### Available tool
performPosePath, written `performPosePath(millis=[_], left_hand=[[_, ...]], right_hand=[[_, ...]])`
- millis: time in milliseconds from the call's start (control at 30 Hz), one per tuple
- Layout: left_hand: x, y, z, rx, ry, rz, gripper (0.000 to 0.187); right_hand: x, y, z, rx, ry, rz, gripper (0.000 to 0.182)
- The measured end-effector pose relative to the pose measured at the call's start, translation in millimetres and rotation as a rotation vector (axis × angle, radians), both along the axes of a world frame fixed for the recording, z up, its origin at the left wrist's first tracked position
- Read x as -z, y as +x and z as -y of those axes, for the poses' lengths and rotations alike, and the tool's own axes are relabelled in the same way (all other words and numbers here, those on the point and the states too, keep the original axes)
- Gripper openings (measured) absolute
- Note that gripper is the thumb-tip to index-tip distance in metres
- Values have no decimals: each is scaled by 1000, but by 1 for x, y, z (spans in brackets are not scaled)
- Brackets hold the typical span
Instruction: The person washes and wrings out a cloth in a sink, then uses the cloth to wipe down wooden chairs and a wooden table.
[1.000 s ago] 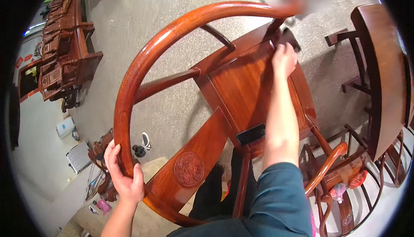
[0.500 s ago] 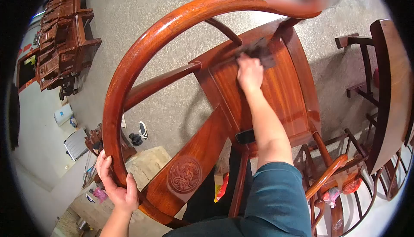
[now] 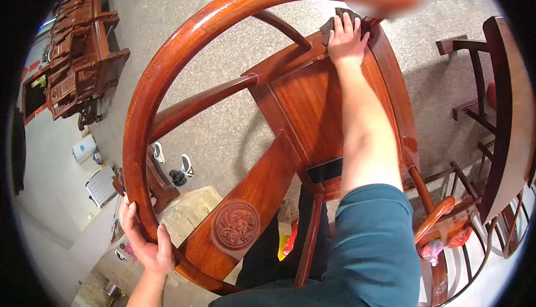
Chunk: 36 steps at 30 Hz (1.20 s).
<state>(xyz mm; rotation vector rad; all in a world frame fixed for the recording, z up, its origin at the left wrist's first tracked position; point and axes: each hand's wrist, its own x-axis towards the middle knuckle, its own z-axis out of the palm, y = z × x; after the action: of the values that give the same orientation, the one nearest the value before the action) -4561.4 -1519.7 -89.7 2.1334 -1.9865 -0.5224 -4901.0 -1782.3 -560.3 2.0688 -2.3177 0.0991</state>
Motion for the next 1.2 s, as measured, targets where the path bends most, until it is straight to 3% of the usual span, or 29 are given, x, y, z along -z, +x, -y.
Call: performPosePath(millis=[133, 300, 400, 533, 600, 867, 933, 967, 1067, 1200], left_hand=[[-6, 0, 2, 33, 49, 29, 73], [-8, -2, 4, 43, 63, -5, 74], [-7, 0, 2, 23, 44, -8, 73], [-5, -4, 6, 27, 19, 64, 72], [-7, -5, 8, 37, 19, 57, 72], [-6, -5, 8, 42, 5, 48, 73], [-5, -4, 8, 32, 11, 36, 73], [-6, -3, 7, 23, 25, 27, 72], [-5, -5, 8, 17, 17, 2, 72], [-5, -5, 7, 16, 12, 19, 71]], right_hand=[[0, 36, -60, -9, -109, 157, 54], [0, 115, -138, 30, 10, 242, 57], [-16, 164, -132, -83, 109, 454, 53], [-16, 203, -109, -285, 201, 548, 51], [-15, 197, -115, -325, 139, 589, 50], [-41, 55, -194, -892, 456, 412, 48], [-45, 38, -190, -927, 453, 435, 48], [-44, 40, -186, -923, 507, 393, 47], [-36, 89, -185, -666, 337, 439, 47], [-47, 172, -169, -374, 425, 532, 46]])
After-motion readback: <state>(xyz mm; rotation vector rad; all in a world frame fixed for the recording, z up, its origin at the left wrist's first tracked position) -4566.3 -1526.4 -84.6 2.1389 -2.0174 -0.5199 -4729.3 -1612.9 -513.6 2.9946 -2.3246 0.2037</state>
